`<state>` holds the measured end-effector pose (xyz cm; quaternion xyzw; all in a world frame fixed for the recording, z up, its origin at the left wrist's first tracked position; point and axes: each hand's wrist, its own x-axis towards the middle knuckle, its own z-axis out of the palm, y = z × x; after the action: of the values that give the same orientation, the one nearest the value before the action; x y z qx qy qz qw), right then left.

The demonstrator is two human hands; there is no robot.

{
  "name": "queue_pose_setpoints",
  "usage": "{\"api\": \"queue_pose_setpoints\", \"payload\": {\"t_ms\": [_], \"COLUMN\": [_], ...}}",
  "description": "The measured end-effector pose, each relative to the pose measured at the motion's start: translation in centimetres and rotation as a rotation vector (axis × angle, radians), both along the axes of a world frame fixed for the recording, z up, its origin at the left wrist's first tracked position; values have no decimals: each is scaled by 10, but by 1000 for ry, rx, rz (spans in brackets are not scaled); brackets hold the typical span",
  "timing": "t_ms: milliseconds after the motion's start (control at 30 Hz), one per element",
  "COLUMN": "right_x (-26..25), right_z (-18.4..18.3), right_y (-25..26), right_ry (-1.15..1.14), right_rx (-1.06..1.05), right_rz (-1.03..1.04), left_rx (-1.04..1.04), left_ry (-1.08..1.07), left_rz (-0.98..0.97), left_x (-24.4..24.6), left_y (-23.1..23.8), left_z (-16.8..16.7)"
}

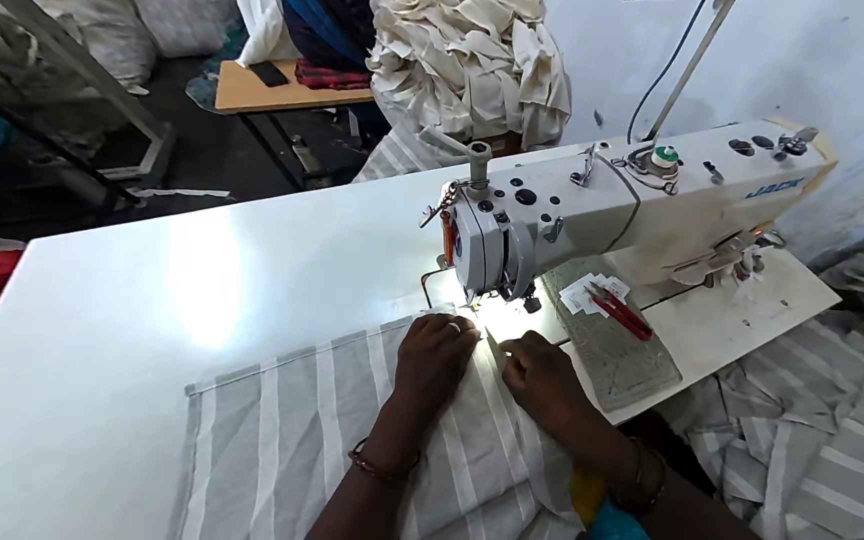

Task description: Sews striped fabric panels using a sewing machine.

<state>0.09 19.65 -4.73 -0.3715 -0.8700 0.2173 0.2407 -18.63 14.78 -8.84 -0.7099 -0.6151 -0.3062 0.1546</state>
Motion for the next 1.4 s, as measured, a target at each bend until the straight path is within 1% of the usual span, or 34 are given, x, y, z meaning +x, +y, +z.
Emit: {"api": "queue_pose_setpoints", "payload": {"t_ms": [133,333,467,600,733,900,1033,1200,1300,1400], "right_x": [1,3,2,0,0,-1,-3,-4,-7,-17], "right_z": [-13,5,5,9,11,-2,-14,-14,-20,-17], "right_y": [-5,3,2,6,5,-5,-14,-21,-18,-8], "right_ry": [54,62,88,123,77,10,-61,-184,-173,-156], "right_rx": [36,-19,17,31,7,42,85,118,191,158], "right_rz": [-14,-38,-46,-47,-39,-27,-29,-20,-31,-28], "left_rx": [-10,5,-24,-19,-16,-48,-91,-177,-147,-102], "left_ry": [-14,7,-3,-4,-3,-24,-55,-99,-103,-82], "left_rz": [-7,-35,-34,-73,-30,19,48,37,27,26], "left_x": [2,5,4,6,3,3,7,5,-1,-11], "left_y": [-2,-1,-2,-4,-1,0,-1,-4,2,17], "left_z": [-2,-2,-1,-1,-1,0,4,4,1,3]}}
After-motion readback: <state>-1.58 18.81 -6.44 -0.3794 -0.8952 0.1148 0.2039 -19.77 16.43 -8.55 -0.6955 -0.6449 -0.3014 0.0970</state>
